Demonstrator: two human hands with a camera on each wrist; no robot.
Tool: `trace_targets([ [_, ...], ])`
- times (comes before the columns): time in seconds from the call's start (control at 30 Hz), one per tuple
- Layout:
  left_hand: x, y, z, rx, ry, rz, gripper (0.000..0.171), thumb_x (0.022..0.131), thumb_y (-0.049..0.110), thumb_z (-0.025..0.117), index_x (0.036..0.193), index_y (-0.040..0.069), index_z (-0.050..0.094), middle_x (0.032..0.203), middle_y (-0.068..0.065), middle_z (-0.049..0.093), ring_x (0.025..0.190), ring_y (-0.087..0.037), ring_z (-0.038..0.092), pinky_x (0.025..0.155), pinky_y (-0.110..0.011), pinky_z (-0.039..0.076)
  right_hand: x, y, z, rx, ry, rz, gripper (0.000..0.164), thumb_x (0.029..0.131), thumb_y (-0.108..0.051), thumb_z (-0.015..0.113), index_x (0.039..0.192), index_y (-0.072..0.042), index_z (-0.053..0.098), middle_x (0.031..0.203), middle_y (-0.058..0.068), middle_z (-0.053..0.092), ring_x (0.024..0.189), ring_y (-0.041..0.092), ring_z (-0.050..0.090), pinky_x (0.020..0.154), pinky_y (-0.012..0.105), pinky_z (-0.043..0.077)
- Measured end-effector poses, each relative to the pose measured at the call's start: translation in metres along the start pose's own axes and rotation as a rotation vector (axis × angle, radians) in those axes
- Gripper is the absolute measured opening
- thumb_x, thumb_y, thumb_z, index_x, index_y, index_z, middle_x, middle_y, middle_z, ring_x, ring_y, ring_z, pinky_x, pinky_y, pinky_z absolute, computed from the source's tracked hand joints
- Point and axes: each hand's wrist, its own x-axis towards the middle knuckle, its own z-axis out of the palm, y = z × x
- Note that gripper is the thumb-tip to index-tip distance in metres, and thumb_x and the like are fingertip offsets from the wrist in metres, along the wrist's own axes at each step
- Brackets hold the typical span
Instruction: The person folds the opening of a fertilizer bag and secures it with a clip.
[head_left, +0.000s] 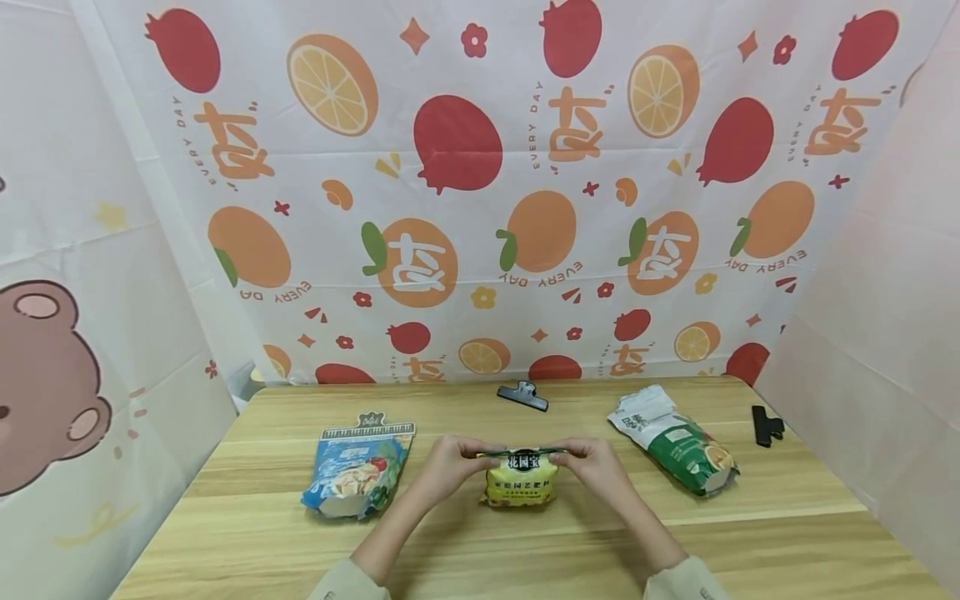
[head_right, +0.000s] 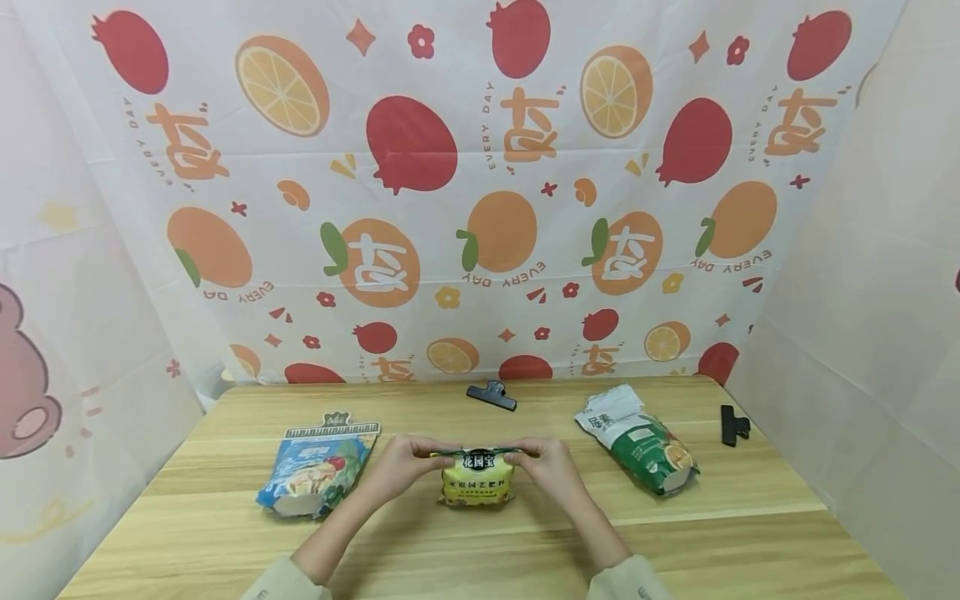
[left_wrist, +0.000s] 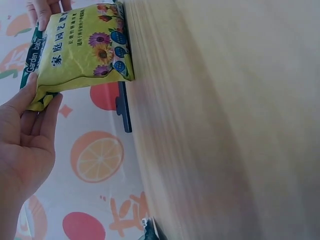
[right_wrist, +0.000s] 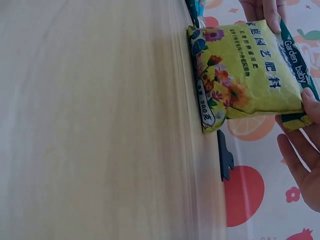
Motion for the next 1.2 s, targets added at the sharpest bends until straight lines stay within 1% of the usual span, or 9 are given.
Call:
trace_targets([
  [0.17,0.000,0.001,0.001,0.046,0.008,0.006,0.017,0.081,0.015,0.070,0.097,0.009,0.073,0.096,-0.005,0.068,0.079,-0.014,0.063,0.062,-0.021,0.050,0.000,-0.001,0.002,-0.002,0.020,0.013,0.010,0.083,-0.009,0.067,0.091,-0.008,0.073,0.089,0.005,0.069,0.090,0.028,0.063,0.074,0.026,0.051],
  [0.33,0.002,0.004,0.004,0.107,0.020,0.076,0.022,0.081,0.009,0.069,0.103,0.007,0.070,0.103,-0.004,0.067,0.091,-0.020,0.062,0.078,-0.031,0.050,0.000,-0.004,0.002,0.021,0.010,0.040,0.012,0.084,-0.008,0.066,0.095,-0.005,0.071,0.092,0.011,0.068,0.087,0.025,0.063,0.071,0.026,0.051],
  [0.4,0.003,0.006,0.004,0.129,0.023,0.103,0.023,0.081,0.006,0.069,0.104,0.005,0.070,0.104,-0.005,0.066,0.100,-0.023,0.060,0.086,-0.037,0.047,0.000,-0.005,0.002,0.026,0.001,0.045,0.013,0.085,-0.011,0.066,0.096,-0.006,0.071,0.094,0.010,0.068,0.087,0.023,0.063,0.071,0.026,0.051],
  [0.6,0.002,0.006,0.004,0.146,0.028,0.126,0.019,0.081,0.004,0.068,0.099,0.006,0.071,0.100,-0.005,0.067,0.096,-0.021,0.062,0.081,-0.032,0.050,0.004,-0.008,-0.003,0.007,-0.022,0.029,0.023,0.088,-0.029,0.063,0.102,-0.012,0.070,0.101,0.001,0.067,0.100,0.021,0.059,0.082,0.033,0.048],
  [0.67,0.002,0.006,0.003,0.146,0.027,0.124,0.018,0.081,0.005,0.068,0.099,0.006,0.072,0.099,-0.005,0.068,0.095,-0.021,0.062,0.081,-0.032,0.050,0.009,-0.010,-0.005,0.005,-0.005,0.022,0.028,0.088,-0.033,0.061,0.103,-0.011,0.070,0.102,0.001,0.067,0.100,0.020,0.059,0.083,0.033,0.048],
  [0.77,0.001,0.005,0.003,0.148,0.023,0.118,0.018,0.081,0.006,0.068,0.099,0.007,0.072,0.099,-0.005,0.068,0.096,-0.020,0.062,0.081,-0.032,0.050,0.020,-0.014,-0.010,0.005,0.033,0.000,0.030,0.089,-0.031,0.061,0.103,-0.006,0.070,0.100,0.006,0.067,0.094,0.022,0.061,0.078,0.034,0.050],
  [0.93,0.001,0.005,0.004,0.139,0.024,0.112,0.018,0.081,0.008,0.068,0.099,0.008,0.072,0.100,-0.004,0.067,0.096,-0.020,0.062,0.082,-0.031,0.049,0.043,-0.018,-0.020,-0.094,0.077,-0.037,0.026,0.091,-0.027,0.059,0.101,-0.007,0.070,0.097,0.005,0.067,0.089,0.020,0.062,0.076,0.036,0.050],
  [1.1,0.002,0.005,0.004,0.130,0.020,0.101,0.017,0.082,0.008,0.068,0.099,0.008,0.072,0.099,-0.004,0.068,0.097,-0.020,0.061,0.083,-0.033,0.049,0.065,-0.014,-0.025,-0.238,0.064,-0.109,0.017,0.092,-0.019,0.058,0.097,-0.009,0.071,0.094,0.006,0.067,0.085,0.021,0.062,0.072,0.037,0.051],
  [1.2,0.002,0.006,0.005,0.129,0.016,0.094,0.017,0.082,0.009,0.068,0.099,0.008,0.072,0.100,-0.004,0.068,0.097,-0.020,0.061,0.083,-0.033,0.048,0.075,-0.006,-0.023,-0.317,0.048,-0.121,0.015,0.092,-0.015,0.058,0.097,-0.009,0.071,0.093,0.008,0.067,0.082,0.021,0.062,0.068,0.036,0.051],
])
